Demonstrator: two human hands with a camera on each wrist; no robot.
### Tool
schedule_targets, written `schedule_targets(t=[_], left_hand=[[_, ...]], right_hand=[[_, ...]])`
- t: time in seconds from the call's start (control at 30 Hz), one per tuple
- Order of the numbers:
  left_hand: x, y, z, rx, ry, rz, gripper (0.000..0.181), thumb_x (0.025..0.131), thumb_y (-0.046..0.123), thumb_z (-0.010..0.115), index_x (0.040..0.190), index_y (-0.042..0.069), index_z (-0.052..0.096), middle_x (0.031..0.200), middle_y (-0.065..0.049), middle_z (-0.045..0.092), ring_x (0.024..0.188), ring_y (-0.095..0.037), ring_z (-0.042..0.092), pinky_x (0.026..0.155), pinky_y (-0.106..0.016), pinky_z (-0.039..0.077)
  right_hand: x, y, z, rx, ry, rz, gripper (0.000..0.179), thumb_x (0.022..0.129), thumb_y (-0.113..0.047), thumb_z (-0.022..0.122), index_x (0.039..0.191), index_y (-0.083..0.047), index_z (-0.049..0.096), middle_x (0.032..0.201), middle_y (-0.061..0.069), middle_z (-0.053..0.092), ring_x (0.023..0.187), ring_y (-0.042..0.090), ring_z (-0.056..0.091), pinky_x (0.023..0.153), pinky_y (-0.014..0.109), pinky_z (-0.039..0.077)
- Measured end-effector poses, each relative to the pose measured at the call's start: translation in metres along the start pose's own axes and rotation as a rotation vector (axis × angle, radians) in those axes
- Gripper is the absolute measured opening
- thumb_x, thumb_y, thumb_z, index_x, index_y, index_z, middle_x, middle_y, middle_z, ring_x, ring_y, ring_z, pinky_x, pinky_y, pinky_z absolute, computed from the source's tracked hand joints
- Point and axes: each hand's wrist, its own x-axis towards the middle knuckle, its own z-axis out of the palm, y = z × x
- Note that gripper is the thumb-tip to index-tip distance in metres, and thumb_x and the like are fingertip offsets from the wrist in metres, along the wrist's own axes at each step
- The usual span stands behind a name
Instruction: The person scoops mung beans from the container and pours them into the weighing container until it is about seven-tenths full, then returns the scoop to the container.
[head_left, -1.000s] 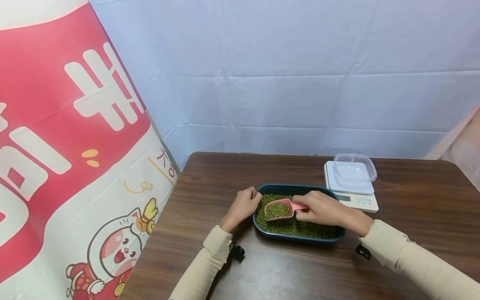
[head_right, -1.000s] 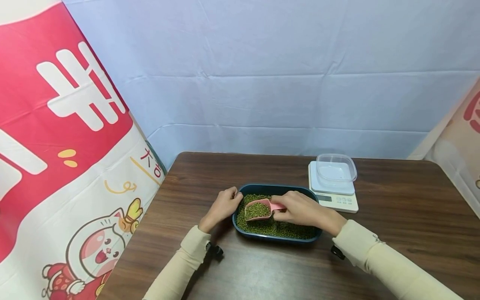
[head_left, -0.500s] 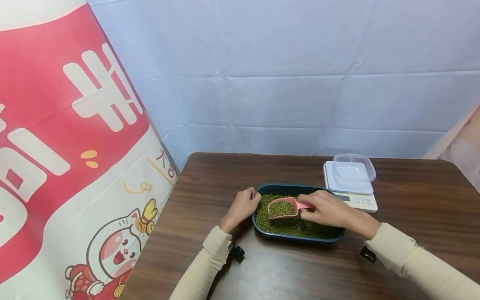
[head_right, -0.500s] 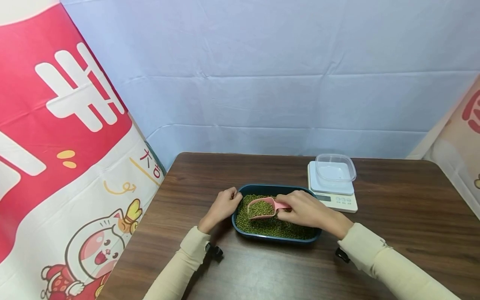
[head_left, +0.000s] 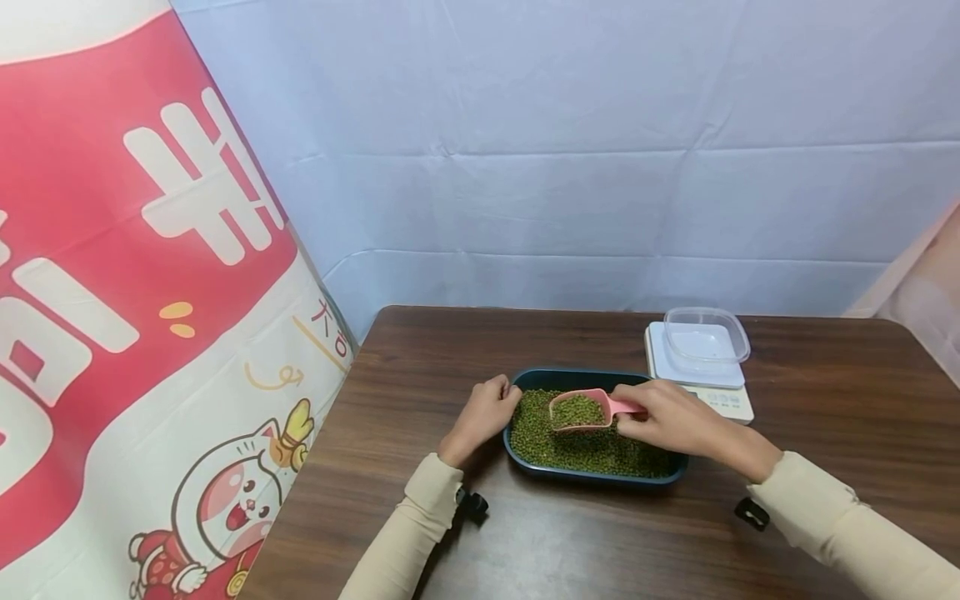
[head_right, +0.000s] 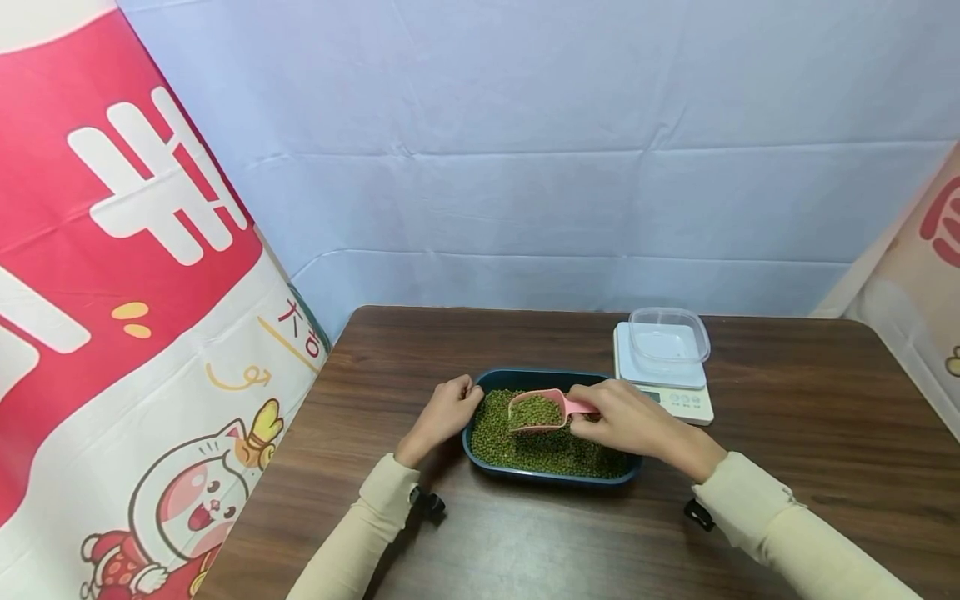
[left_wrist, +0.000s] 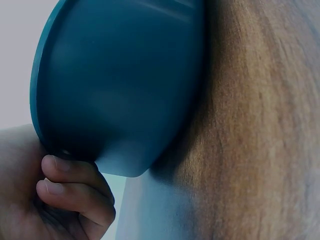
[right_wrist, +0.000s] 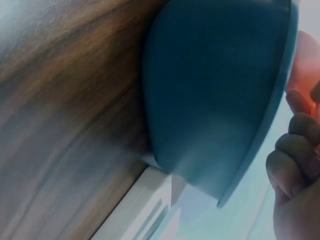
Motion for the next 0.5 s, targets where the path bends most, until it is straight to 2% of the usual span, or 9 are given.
schedule_targets(t=[0.2, 0.5], left_hand=[[0.0, 0.0, 0.0, 0.002, 0.003, -0.004, 0.033, 0.11, 0.024, 0.047, 0.078, 0.016, 0.041, 0.065, 0.004, 0.036, 0.056, -0.012, 0.032, 0.06, -0.027, 0.034], [-0.001, 0.0, 0.0, -0.002, -0.004, -0.005, 0.034, 0.111, 0.025, 0.046, 0.078, 0.016, 0.041, 0.065, 0.004, 0.035, 0.056, -0.013, 0.031, 0.06, -0.027, 0.034]], right_hand=[[-0.005, 0.005, -0.008, -0.017, 0.022, 0.032, 0.027, 0.084, -0.005, 0.073, 0.088, -0.03, 0.063, 0.065, -0.023, 0.033, 0.056, -0.008, 0.028, 0.053, 0.018, 0.029], [-0.012, 0.014, -0.014, -0.054, 0.091, 0.011, 0.027, 0.08, -0.003, 0.072, 0.09, -0.028, 0.066, 0.065, -0.025, 0.034, 0.057, -0.009, 0.028, 0.052, 0.018, 0.03]])
